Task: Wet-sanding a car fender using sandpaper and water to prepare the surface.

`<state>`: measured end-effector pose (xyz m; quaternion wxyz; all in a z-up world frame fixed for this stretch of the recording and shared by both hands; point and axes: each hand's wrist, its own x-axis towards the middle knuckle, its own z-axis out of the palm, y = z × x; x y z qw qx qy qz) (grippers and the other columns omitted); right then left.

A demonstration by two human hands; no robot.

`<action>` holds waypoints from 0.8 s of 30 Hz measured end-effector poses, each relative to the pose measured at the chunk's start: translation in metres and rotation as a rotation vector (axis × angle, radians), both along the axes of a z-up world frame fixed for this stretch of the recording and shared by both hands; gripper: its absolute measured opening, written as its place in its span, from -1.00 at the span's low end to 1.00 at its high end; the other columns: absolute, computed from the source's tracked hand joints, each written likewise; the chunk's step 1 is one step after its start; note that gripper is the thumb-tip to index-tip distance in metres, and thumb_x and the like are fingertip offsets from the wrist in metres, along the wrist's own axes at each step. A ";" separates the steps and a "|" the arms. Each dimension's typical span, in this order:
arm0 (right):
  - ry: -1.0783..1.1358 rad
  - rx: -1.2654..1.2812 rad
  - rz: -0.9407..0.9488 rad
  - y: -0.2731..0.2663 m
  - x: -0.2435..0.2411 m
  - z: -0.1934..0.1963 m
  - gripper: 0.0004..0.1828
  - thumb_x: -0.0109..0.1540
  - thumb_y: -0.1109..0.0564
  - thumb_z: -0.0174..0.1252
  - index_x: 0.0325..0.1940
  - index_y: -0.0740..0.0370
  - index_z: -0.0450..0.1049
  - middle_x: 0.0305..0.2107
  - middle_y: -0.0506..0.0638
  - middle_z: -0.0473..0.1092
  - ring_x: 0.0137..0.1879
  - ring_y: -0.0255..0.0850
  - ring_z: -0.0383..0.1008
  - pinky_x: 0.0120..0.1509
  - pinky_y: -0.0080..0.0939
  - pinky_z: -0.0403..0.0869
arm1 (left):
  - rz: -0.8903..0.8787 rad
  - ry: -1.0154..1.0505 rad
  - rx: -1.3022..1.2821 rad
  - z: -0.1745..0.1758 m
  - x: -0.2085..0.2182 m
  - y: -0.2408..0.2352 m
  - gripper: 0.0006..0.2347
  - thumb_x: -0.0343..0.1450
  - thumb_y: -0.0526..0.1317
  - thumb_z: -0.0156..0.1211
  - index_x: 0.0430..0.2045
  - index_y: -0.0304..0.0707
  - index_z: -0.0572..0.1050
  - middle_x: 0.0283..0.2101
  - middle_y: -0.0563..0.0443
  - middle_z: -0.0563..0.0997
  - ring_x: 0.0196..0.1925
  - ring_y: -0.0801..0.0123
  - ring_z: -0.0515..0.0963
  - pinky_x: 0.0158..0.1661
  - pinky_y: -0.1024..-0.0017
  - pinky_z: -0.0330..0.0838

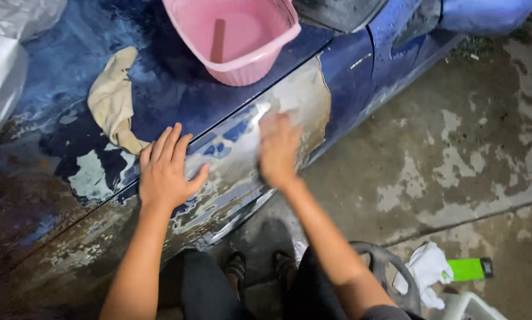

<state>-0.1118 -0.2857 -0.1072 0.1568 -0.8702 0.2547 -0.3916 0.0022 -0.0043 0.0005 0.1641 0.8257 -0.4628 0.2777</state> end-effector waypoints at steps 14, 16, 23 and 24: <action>0.330 -0.377 0.307 0.021 0.003 0.047 -0.37 0.41 -0.03 -0.36 0.61 -0.08 0.00 0.55 0.00 -0.12 0.67 -0.04 -0.27 0.62 0.24 -0.31 | -0.040 0.073 -0.037 -0.005 -0.005 0.007 -0.48 0.37 0.13 0.22 0.15 -0.15 0.49 0.33 -0.17 0.48 0.39 0.15 0.43 0.27 0.08 0.27; 0.234 -0.250 0.193 -0.047 0.005 0.062 -0.39 0.45 -0.07 -0.32 0.62 -0.04 0.01 0.55 0.04 -0.14 0.65 0.05 -0.27 0.59 0.35 -0.24 | -0.031 0.040 -0.040 -0.004 0.000 0.005 -0.47 0.37 0.14 0.21 0.15 -0.15 0.49 0.32 -0.17 0.49 0.39 0.15 0.43 0.27 0.08 0.27; 0.324 -0.355 0.320 0.012 -0.008 0.050 -0.36 0.42 -0.13 -0.23 0.61 -0.07 0.00 0.56 -0.02 -0.13 0.66 -0.07 -0.26 0.62 0.20 -0.38 | 0.011 0.070 0.023 -0.003 -0.008 0.005 -0.47 0.39 0.19 0.14 0.17 -0.11 0.48 0.35 -0.13 0.47 0.41 0.20 0.40 0.28 0.12 0.23; 0.313 -0.358 0.316 -0.028 0.001 0.054 -0.36 0.42 -0.13 -0.23 0.61 -0.07 0.00 0.56 -0.02 -0.13 0.66 -0.07 -0.26 0.62 0.20 -0.38 | 0.010 0.058 0.022 0.000 -0.004 0.003 -0.47 0.39 0.19 0.14 0.17 -0.11 0.48 0.35 -0.13 0.47 0.41 0.20 0.40 0.28 0.12 0.23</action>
